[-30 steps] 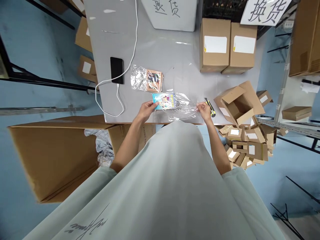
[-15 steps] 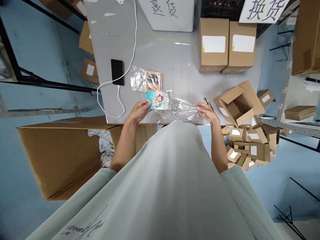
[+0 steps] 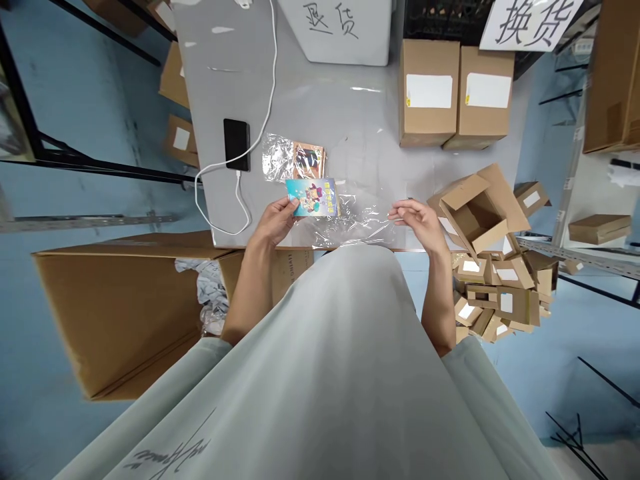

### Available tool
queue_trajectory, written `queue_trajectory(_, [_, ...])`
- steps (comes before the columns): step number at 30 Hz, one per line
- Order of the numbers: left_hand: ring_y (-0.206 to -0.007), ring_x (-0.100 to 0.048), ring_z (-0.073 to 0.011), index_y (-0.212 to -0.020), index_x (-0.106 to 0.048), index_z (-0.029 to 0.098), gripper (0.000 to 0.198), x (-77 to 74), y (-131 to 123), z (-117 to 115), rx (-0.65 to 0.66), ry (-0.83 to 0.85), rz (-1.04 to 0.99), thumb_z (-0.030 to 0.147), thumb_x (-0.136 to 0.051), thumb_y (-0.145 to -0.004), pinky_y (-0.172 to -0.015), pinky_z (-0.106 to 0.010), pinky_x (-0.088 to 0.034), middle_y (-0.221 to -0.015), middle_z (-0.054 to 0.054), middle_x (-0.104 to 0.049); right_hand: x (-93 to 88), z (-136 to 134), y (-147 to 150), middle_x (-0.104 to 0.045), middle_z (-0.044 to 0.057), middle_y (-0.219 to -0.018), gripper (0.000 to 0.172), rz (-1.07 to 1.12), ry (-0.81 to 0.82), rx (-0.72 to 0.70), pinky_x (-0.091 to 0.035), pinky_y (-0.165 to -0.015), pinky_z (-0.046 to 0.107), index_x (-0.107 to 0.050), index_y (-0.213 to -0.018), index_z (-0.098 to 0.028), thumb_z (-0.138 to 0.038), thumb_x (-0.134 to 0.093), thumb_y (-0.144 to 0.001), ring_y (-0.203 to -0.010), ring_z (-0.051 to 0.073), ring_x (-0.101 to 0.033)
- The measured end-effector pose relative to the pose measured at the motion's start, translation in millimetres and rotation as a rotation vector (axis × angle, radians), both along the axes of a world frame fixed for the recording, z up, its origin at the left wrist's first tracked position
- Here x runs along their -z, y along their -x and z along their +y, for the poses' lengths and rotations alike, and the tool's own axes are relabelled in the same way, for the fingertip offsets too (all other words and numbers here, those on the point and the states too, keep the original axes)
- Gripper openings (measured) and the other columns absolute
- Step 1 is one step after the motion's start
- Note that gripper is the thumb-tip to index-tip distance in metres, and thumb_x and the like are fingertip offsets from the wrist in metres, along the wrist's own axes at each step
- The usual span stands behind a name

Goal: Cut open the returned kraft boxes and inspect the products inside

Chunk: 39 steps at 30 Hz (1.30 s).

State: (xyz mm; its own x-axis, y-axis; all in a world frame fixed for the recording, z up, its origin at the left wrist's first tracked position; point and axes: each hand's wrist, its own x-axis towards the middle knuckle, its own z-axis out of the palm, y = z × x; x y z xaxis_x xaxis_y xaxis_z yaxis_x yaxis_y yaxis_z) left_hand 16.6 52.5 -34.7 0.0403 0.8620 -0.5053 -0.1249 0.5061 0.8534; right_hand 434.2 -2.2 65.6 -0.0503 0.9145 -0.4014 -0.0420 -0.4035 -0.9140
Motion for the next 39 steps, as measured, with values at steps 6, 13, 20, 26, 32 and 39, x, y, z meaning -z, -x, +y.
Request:
queue_trajectory(6, [-0.102,-0.08,-0.0287,-0.102,-0.086,0.02,0.068,-11.3,-13,-2,0.074,-0.002,-0.018,0.077,-0.104,-0.069,-0.096,-0.041,-0.065,-0.103,-0.008,-0.086,13.4,19,26,-0.089,0.009,-0.119,0.036,0.088,0.126,-0.294,-0.071,-0.104,0.051,-0.089,-0.114,-0.025,-0.048,-0.095,-0.088,-0.108,0.028,-0.082])
queue_trajectory(13, [-0.096,-0.078,-0.0254,-0.107,-0.088,0.02,0.07,-17.3,-22,-7,0.152,-0.01,0.002,0.079,-0.102,-0.073,-0.091,-0.036,-0.062,-0.106,-0.008,-0.087,31.2,30,51,-0.089,0.01,-0.118,0.041,0.142,0.171,-0.324,-0.068,-0.086,0.038,-0.087,-0.124,-0.024,-0.048,-0.093,-0.091,-0.099,0.024,-0.083])
queue_trajectory(20, [-0.102,-0.078,-0.029,-0.104,-0.087,0.018,0.071,-21.9,-24,-15,0.131,-0.012,0.007,0.08,-0.102,-0.072,-0.097,-0.04,-0.062,-0.103,-0.009,-0.086,49.9,30,64,-0.088,0.008,-0.107,0.054,0.11,0.236,-0.278,-0.053,-0.064,0.027,-0.086,-0.126,-0.022,-0.056,-0.097,-0.085,-0.078,0.017,-0.073])
queue_trajectory(26, [-0.1,-0.077,-0.0278,-0.102,-0.087,0.019,0.07,-19.8,-28,-22,0.134,-0.006,0.001,0.08,-0.102,-0.07,-0.096,-0.04,-0.062,-0.101,-0.008,-0.085,53.5,28,74,-0.078,0.003,-0.082,0.056,0.091,0.256,-0.353,-0.036,-0.052,0.026,-0.086,-0.102,-0.019,-0.068,-0.099,-0.078,-0.062,0.012,-0.055])
queue_trajectory(32, [-0.095,-0.075,-0.0264,-0.095,-0.084,0.021,0.067,-12.0,-30,-28,0.124,0.007,0.04,0.084,-0.097,-0.074,-0.089,-0.038,-0.061,-0.093,-0.006,-0.08,58.5,26,89,-0.065,-0.002,-0.068,0.055,0.02,0.235,-0.286,-0.03,-0.051,0.028,-0.077,-0.08,-0.021,-0.069,-0.101,-0.07,-0.058,0.011,-0.045])
queue_trajectory(39, [-0.096,-0.077,-0.0241,-0.1,-0.083,0.023,0.064,4.2,-23,-27,-0.08,-0.009,0.061,0.078,-0.099,-0.074,-0.092,-0.04,-0.064,-0.098,-0.006,-0.081,59.1,18,77,-0.055,-0.004,-0.065,0.061,-0.033,0.185,-0.301,-0.034,-0.055,0.028,-0.069,-0.068,-0.022,-0.075,-0.098,-0.073,-0.061,0.012,-0.044])
